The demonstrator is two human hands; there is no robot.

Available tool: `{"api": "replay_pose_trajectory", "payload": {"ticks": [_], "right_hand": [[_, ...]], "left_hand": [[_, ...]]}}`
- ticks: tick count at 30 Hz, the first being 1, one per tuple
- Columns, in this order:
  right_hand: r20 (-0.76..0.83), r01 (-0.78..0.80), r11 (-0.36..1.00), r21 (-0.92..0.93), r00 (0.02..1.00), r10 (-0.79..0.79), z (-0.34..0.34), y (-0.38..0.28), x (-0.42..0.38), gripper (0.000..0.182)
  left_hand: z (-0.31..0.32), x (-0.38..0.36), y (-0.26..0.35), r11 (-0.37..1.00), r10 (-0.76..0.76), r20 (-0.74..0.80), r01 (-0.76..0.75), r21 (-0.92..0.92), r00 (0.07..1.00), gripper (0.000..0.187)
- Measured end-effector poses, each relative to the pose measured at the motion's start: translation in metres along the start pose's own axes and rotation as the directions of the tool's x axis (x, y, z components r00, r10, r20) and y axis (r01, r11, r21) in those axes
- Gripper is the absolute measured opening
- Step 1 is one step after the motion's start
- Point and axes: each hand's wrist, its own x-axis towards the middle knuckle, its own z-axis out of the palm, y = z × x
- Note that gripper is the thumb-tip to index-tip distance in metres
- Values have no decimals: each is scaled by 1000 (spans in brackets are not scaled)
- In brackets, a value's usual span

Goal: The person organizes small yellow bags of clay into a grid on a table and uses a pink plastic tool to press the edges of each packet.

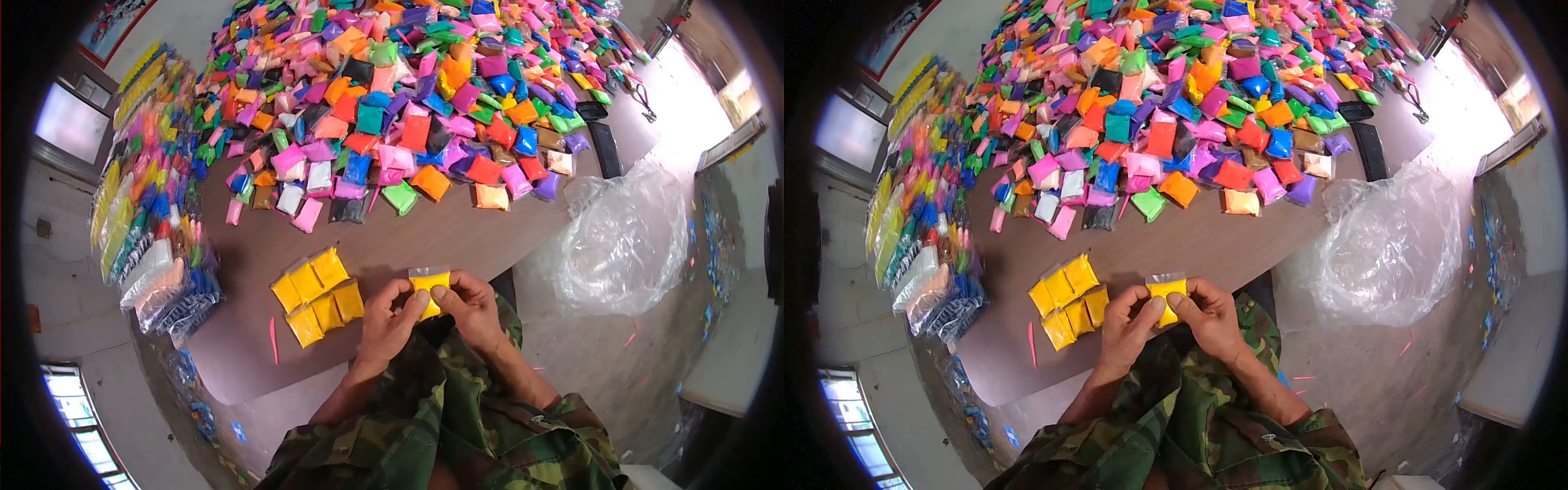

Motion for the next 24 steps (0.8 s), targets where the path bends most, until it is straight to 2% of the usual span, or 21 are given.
{"api": "replay_pose_trajectory", "payload": {"ticks": [2,5,8,14,17,22,24], "right_hand": [[4,-23,1000,-8,1000,23,5,-3,1,19],[4,-68,997,33,998,68,10,-6,0,20],[-2,-98,995,-13,995,98,10,-5,-2,20],[-14,-39,999,-25,999,39,-3,5,-4,18],[-25,-19,999,-34,1000,18,-1,6,-4,18],[12,-105,994,-1,994,105,3,0,-2,21],[4,-126,992,25,992,126,3,0,-1,21]], "left_hand": [[-4,0,-3,999,-12,-4,12,47,1000,22],[-2,1,-2,986,109,-55,-101,136,992,19],[-4,2,-3,976,147,-73,-132,174,986,18],[2,0,-4,999,-36,-37,35,-30,999,21],[1,1,1,1000,-3,-28,3,20,1000,22],[-9,2,-6,980,77,0,-76,186,997,22],[-11,2,-7,979,76,13,-77,187,997,22]]}}
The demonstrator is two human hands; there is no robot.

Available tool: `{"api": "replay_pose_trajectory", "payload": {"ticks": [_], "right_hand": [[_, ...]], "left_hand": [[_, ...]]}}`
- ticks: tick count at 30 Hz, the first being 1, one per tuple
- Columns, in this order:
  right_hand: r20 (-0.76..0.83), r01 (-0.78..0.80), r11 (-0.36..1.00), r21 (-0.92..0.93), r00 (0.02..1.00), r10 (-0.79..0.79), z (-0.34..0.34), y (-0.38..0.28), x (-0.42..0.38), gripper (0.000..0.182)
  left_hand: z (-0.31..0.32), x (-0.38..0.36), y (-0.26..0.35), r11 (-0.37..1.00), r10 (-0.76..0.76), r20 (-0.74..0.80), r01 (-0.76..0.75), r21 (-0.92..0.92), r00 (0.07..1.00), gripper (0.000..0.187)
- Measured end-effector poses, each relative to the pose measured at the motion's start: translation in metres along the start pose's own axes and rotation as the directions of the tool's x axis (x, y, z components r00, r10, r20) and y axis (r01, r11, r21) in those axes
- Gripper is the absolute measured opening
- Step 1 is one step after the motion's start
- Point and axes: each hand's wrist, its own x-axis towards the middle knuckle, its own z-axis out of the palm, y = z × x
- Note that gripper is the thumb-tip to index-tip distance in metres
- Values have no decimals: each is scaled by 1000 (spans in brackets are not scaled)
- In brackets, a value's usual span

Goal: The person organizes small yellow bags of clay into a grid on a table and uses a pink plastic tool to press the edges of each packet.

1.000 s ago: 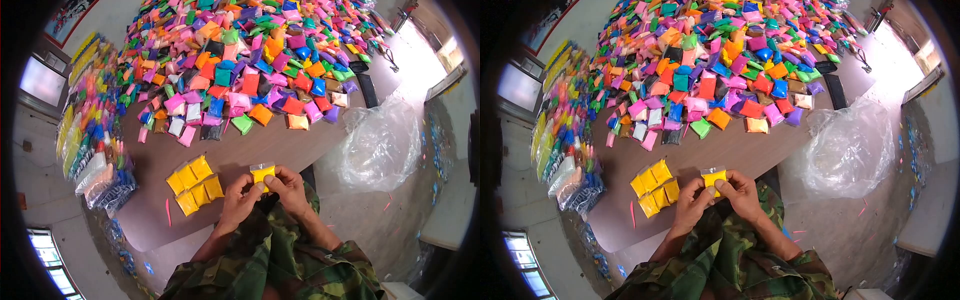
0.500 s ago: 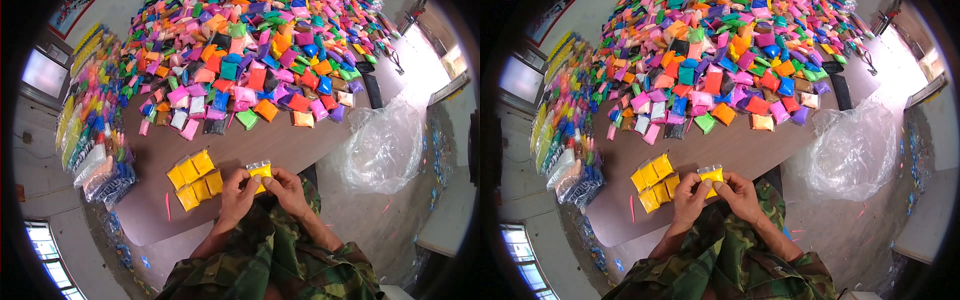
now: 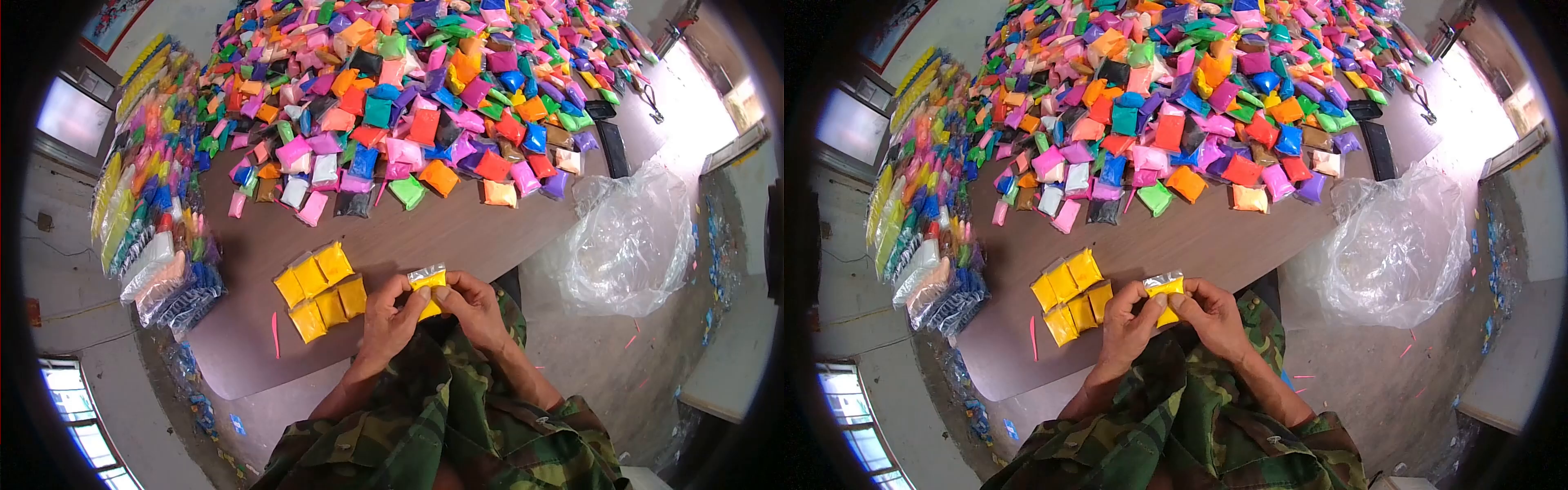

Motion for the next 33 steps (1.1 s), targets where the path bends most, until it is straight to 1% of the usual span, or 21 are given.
{"api": "replay_pose_trajectory", "payload": {"ticks": [2,5,8,11,14,17,20,23,26,29,32,33], "right_hand": [[-25,6,999,37,1000,-6,1,3,0,21],[-81,86,996,-5,993,-86,0,11,1,19],[-95,128,992,-11,987,-129,0,12,1,18],[-91,133,991,-15,987,-133,4,10,-1,18],[-50,54,998,40,997,-52,7,4,-1,20],[-4,34,999,15,999,-34,6,1,-1,20],[-30,88,995,44,996,-87,-2,13,1,20],[-69,91,994,53,994,-87,-6,20,1,19],[-109,127,989,74,987,-118,-4,22,1,20],[-116,62,995,79,992,-52,1,18,0,21],[-46,4,996,93,999,0,-4,18,2,22],[-39,-8,997,78,999,11,-4,16,2,21]], "left_hand": [[0,-1,3,998,-34,15,34,-46,999,22],[2,-4,9,981,-137,48,142,-133,989,12],[7,-6,15,976,-142,67,151,-156,988,12],[3,-6,4,969,-184,63,192,-158,981,23],[0,-7,4,985,-153,28,155,-76,988,24],[-1,-6,0,994,-100,10,100,-53,995,24],[2,-6,-2,988,-107,51,112,-110,993,24],[3,-6,13,962,-205,126,224,-156,971,16],[3,-5,14,939,-276,167,303,-166,947,16],[5,-6,4,955,-246,86,256,-152,966,23],[3,-5,1,979,-182,49,186,-87,982,23],[2,-5,1,977,-188,57,192,-92,981,23]]}}
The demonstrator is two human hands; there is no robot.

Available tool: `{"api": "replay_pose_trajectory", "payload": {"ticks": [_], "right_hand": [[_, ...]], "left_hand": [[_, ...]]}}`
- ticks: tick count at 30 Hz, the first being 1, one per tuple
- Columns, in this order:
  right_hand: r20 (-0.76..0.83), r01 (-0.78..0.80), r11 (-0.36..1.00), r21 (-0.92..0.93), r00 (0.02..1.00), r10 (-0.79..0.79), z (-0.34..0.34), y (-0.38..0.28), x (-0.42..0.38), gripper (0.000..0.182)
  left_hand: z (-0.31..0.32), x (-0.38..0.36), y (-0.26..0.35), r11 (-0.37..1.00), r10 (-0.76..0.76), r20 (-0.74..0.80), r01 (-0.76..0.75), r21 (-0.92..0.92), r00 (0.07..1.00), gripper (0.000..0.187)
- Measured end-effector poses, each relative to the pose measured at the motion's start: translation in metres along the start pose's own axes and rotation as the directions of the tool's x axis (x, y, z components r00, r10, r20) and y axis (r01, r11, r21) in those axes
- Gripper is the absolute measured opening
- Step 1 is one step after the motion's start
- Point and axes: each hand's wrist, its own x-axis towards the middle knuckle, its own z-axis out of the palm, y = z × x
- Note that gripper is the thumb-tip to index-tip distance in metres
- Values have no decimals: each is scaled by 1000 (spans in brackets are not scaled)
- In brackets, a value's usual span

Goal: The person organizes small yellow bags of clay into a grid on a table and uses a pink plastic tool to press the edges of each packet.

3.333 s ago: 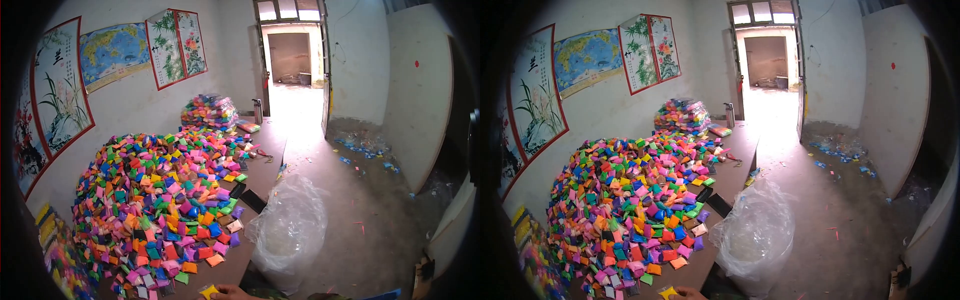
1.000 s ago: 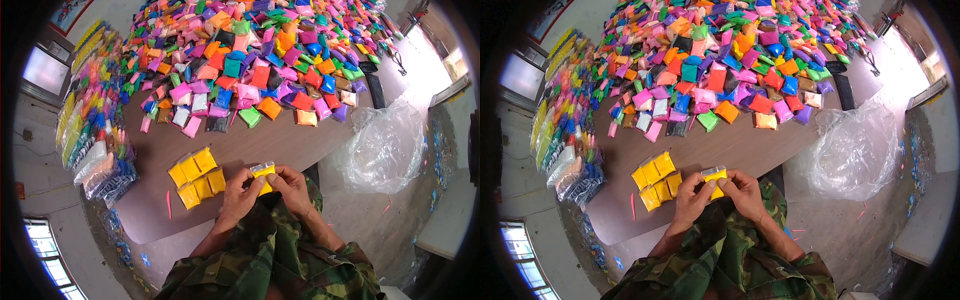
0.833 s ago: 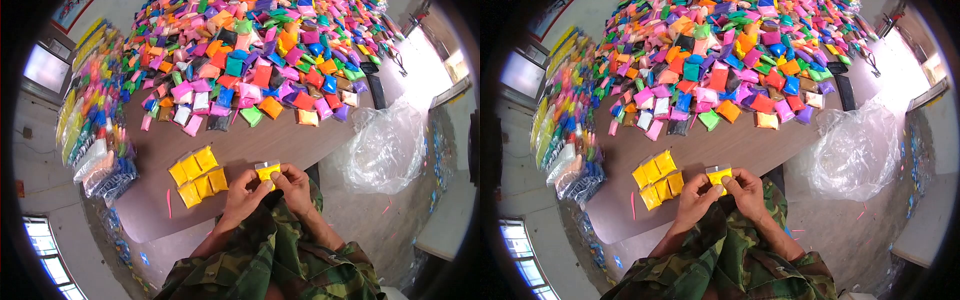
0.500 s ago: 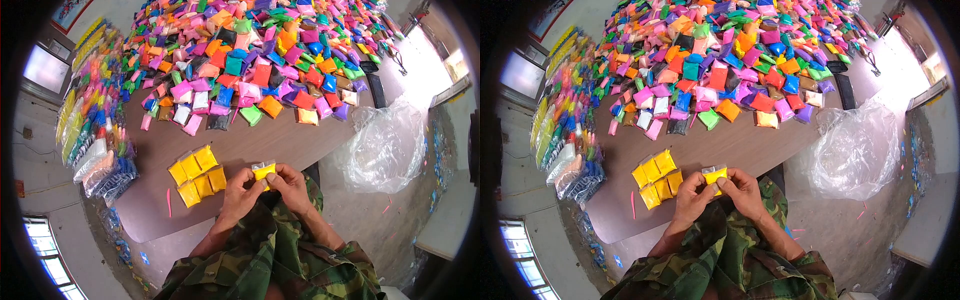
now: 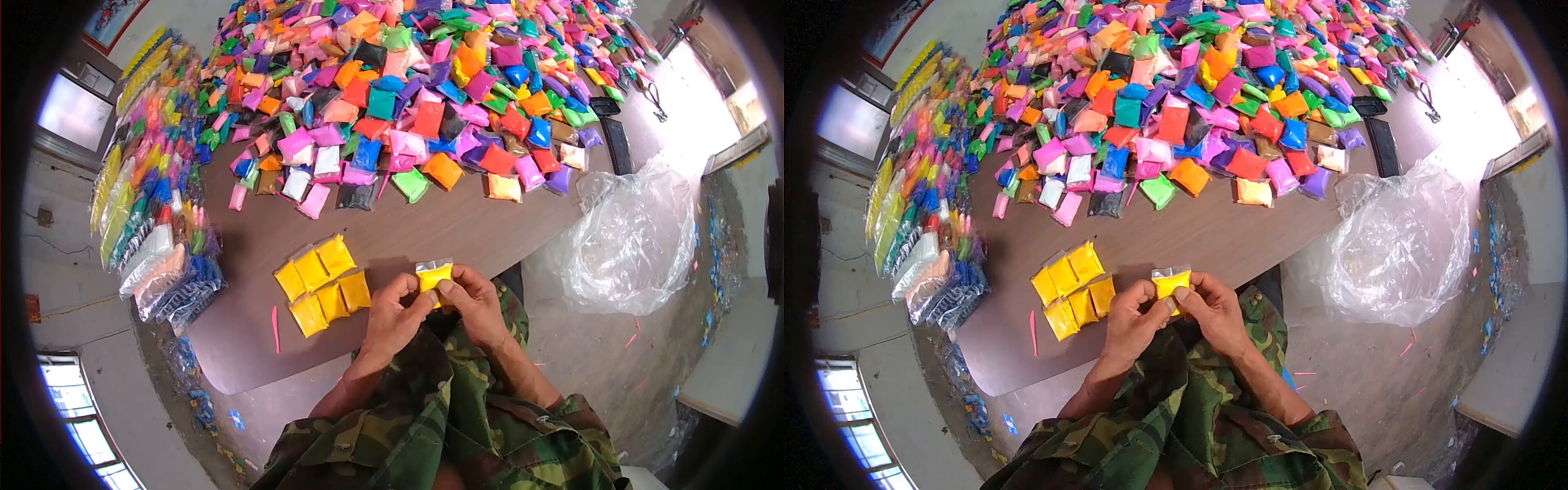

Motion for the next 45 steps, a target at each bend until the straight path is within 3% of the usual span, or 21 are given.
{"api": "replay_pose_trajectory", "payload": {"ticks": [2,8,11,17,20,26,35,38,39,42,43,45], "right_hand": [[12,-23,999,-31,1000,23,0,-3,0,21],[-22,111,992,-56,993,-113,0,3,0,20],[-22,104,994,-17,994,-105,1,4,1,20],[-1,-6,999,-42,1000,6,4,-2,-1,20],[-15,-4,999,-46,1000,3,3,2,-1,19],[-67,129,991,-41,989,-132,3,7,1,18],[-67,31,999,-41,997,-34,12,-3,-4,23],[-120,105,987,-125,986,-120,13,-14,2,23],[-156,203,892,-404,945,-286,12,-17,8,21],[-3,335,415,-846,775,-632,14,-41,16,20],[68,381,258,-888,664,-745,8,-31,27,27],[245,355,14,-935,672,-698,3,-24,31,31]], "left_hand": [[-2,0,-1,1000,-13,17,13,-10,1000,23],[3,-2,5,990,22,80,-11,-138,997,22],[-2,-1,3,996,-49,53,53,-73,997,24],[-3,1,-5,990,121,-38,-118,70,992,24],[-5,3,-18,991,118,-25,-116,73,993,24],[2,-3,5,993,-71,76,78,-92,995,22],[2,0,-13,999,2,-9,-2,-37,1000,24],[7,-6,-4,994,10,-13,-11,-109,1000,28],[9,-10,-3,989,32,-65,-41,-143,997,35],[0,-17,-15,992,124,-132,-125,0,984,30],[-3,-19,-13,993,117,-127,-114,28,985,29],[-11,-23,-6,992,106,-119,-96,87,987,27]]}}
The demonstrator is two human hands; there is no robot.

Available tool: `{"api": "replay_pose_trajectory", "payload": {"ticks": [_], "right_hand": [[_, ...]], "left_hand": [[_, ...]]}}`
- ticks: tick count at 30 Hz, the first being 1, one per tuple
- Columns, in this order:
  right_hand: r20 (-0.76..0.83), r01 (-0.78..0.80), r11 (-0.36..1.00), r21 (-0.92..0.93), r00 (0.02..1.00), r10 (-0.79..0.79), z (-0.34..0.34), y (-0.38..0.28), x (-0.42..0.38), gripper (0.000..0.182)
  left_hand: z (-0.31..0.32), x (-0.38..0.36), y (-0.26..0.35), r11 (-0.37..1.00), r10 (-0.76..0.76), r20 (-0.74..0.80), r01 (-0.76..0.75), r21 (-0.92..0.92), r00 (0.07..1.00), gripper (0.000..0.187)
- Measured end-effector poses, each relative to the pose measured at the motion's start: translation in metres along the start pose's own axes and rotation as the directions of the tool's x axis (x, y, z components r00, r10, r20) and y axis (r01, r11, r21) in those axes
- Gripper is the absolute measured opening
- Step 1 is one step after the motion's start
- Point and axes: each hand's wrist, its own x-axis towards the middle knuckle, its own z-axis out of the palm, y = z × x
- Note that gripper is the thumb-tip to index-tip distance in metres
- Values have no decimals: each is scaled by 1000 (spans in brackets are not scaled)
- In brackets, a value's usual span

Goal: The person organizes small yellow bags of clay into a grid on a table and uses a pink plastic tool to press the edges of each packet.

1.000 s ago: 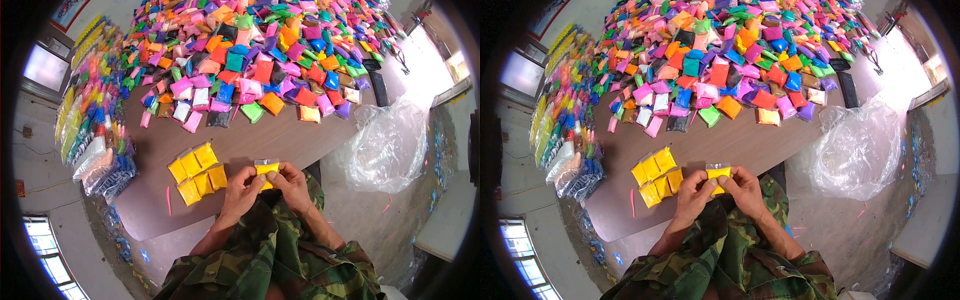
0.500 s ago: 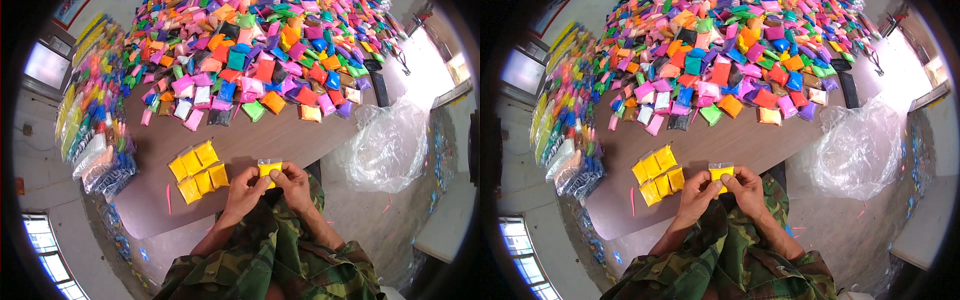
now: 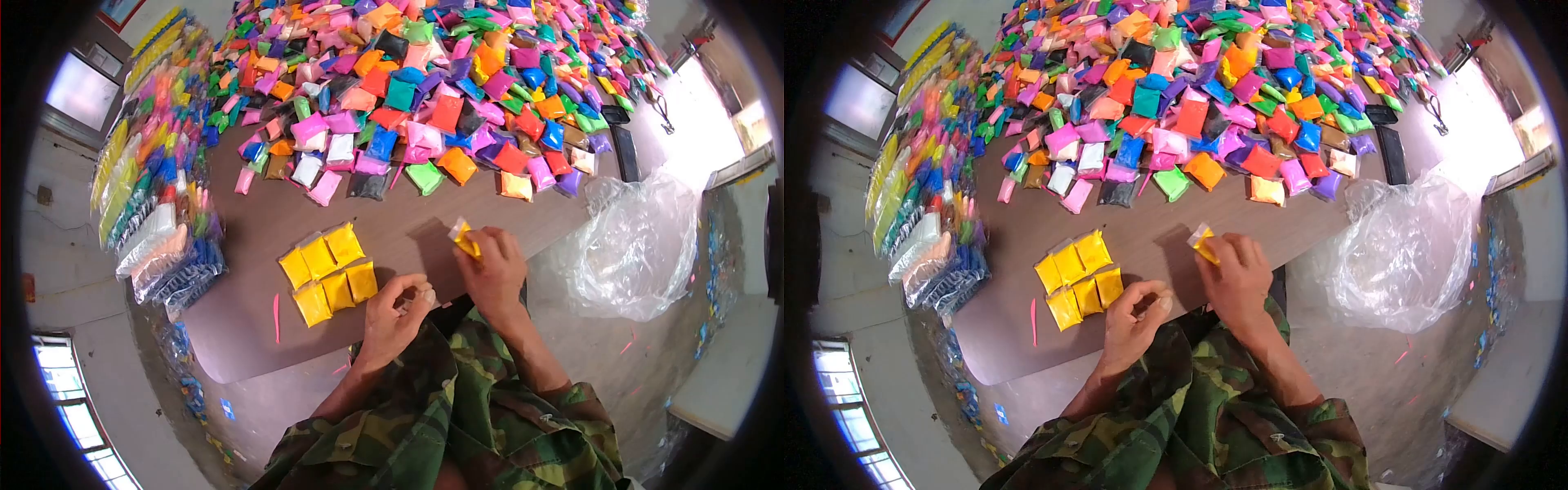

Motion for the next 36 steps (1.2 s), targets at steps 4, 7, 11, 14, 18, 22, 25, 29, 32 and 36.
{"api": "replay_pose_trajectory", "payload": {"ticks": [4,7,11,14,18,22,25,29,32,36], "right_hand": [[180,139,986,-89,976,-121,12,2,-21,41],[273,202,969,-141,949,-158,8,2,-38,53],[387,268,948,-173,903,-185,4,3,-46,58],[439,256,953,-164,884,-162,2,0,-43,58],[471,233,959,-160,872,-134,2,0,-41,56],[452,239,957,-164,881,-143,4,0,-38,54],[439,233,957,-170,888,-138,5,-1,-39,53],[420,201,966,-165,900,-115,2,-8,-37,51],[407,190,966,-177,907,-104,0,-10,-37,51],[420,232,956,-177,897,-140,-12,-12,-24,52]], "left_hand": [[-4,-5,1,1000,0,-15,0,-12,1000,21],[-1,-8,-9,999,53,-53,-53,-1,997,18],[3,-5,-25,982,170,-40,-166,87,985,16],[5,-6,-24,981,158,0,-157,118,987,16],[6,-3,-29,981,137,20,-138,139,990,16],[7,0,-34,982,134,29,-137,132,991,15],[9,3,-34,978,162,25,-163,129,987,16],[8,5,-40,958,239,7,-237,162,971,16],[5,1,-48,944,279,0,-275,183,960,16],[6,0,-48,944,282,-22,-273,187,959,14]]}}
